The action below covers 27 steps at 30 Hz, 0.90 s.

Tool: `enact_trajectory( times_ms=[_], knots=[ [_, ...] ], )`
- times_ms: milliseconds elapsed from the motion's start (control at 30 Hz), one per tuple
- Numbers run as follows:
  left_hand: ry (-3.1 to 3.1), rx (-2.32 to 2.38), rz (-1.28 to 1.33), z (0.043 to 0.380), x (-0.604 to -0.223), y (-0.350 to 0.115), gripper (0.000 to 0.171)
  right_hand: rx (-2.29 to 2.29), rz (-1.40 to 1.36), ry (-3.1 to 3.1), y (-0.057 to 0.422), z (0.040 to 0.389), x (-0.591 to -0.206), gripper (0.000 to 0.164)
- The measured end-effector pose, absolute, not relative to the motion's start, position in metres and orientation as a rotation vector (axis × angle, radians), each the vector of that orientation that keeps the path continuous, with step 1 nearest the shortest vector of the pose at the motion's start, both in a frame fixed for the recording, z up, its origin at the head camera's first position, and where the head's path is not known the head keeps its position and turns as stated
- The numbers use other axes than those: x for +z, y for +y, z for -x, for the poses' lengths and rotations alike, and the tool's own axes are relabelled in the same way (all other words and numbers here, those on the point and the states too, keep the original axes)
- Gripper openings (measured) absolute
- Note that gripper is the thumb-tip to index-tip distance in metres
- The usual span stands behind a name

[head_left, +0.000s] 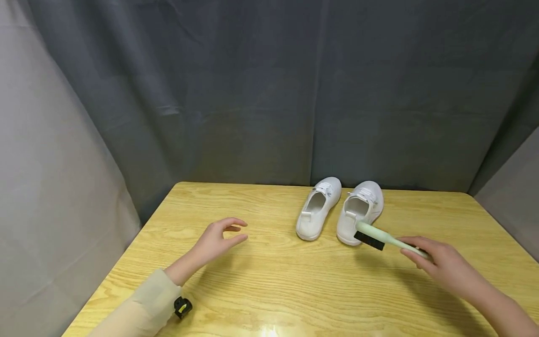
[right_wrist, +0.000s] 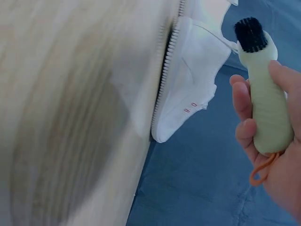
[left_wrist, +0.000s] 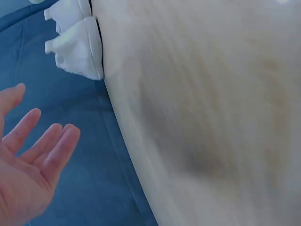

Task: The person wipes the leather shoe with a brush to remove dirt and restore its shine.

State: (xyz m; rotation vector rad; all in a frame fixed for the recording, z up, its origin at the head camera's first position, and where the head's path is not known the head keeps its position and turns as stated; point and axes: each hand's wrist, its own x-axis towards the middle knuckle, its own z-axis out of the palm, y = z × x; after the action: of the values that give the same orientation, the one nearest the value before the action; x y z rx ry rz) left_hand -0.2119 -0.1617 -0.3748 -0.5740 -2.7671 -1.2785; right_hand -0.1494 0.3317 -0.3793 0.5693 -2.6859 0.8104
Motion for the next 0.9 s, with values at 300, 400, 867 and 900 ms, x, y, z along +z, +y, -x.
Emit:
enact_trajectory(
  times_ms=[300,400,867,900],
  knots=[
    [-2.821,-1.255,0.487,0.197,-0.379,-0.184,0.036,0.896,-0.74,-2.699,0.319,0.155,-0.391,0.025],
    [-2.842,-1.266,0.483,0.193,-0.381,-0.187,0.038,0.889,-0.774,-2.738,0.311,0.158,-0.392,0.021],
    [-2.895,-1.243,0.42,0.179,-0.392,-0.206,0.047,0.971,-0.958,-2.86,0.294,0.18,-0.404,0.011],
    [-2.897,-1.232,0.425,0.179,-0.392,-0.208,0.049,0.976,-0.956,-2.876,0.294,0.181,-0.405,0.012]
  ],
)
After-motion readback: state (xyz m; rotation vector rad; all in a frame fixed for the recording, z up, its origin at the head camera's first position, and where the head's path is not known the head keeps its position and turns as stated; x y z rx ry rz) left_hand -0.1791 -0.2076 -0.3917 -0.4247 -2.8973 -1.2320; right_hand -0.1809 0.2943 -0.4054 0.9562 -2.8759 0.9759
